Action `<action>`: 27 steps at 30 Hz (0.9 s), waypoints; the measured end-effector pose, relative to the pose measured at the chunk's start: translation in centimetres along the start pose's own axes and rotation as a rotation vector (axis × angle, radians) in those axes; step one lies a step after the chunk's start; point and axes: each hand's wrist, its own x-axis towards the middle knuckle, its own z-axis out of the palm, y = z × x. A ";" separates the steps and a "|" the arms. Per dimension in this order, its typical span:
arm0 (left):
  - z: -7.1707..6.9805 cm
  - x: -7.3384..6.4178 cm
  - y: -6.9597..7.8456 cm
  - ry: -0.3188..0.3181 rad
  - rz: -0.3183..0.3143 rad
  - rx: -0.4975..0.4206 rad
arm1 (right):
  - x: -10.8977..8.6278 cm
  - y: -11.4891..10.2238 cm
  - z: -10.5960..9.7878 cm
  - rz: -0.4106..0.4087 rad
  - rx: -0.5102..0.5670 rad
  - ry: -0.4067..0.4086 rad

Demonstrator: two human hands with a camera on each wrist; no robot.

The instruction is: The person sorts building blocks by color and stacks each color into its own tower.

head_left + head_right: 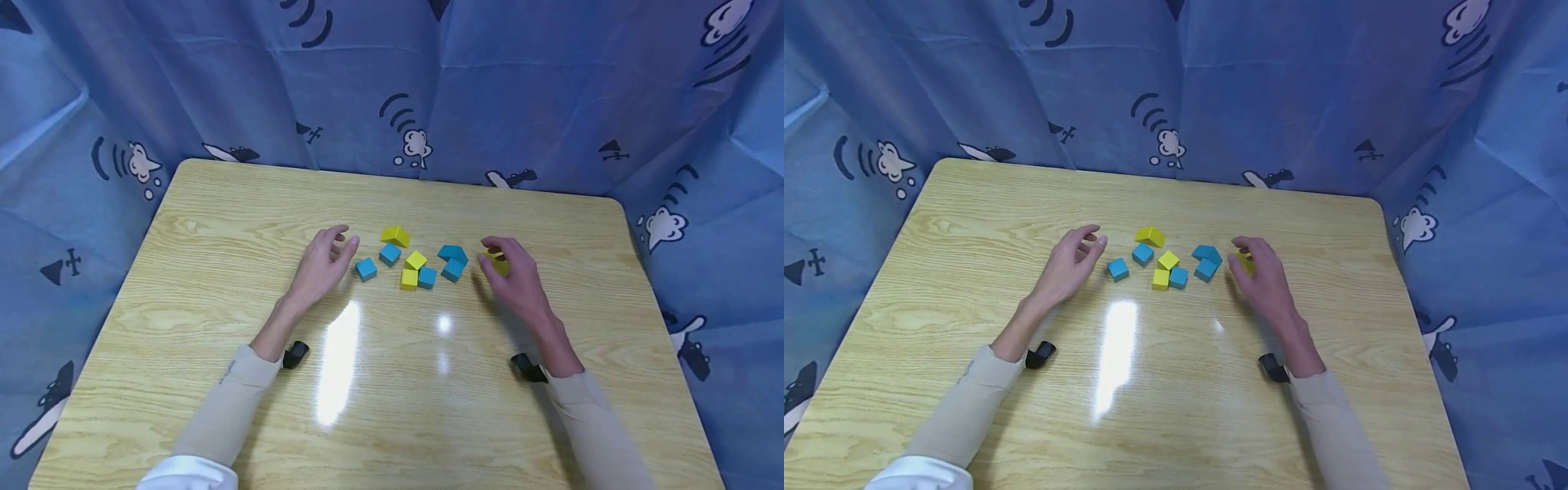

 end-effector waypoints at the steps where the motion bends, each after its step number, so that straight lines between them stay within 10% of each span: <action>1: 0.1 0.0 0.0 -0.001 -0.001 -0.006 | 0.0 -0.1 0.2 -0.005 0.005 -0.005; 27: 2.8 -0.8 0.6 -0.109 0.072 0.031 | -0.9 -3.7 3.8 -0.068 0.085 -0.122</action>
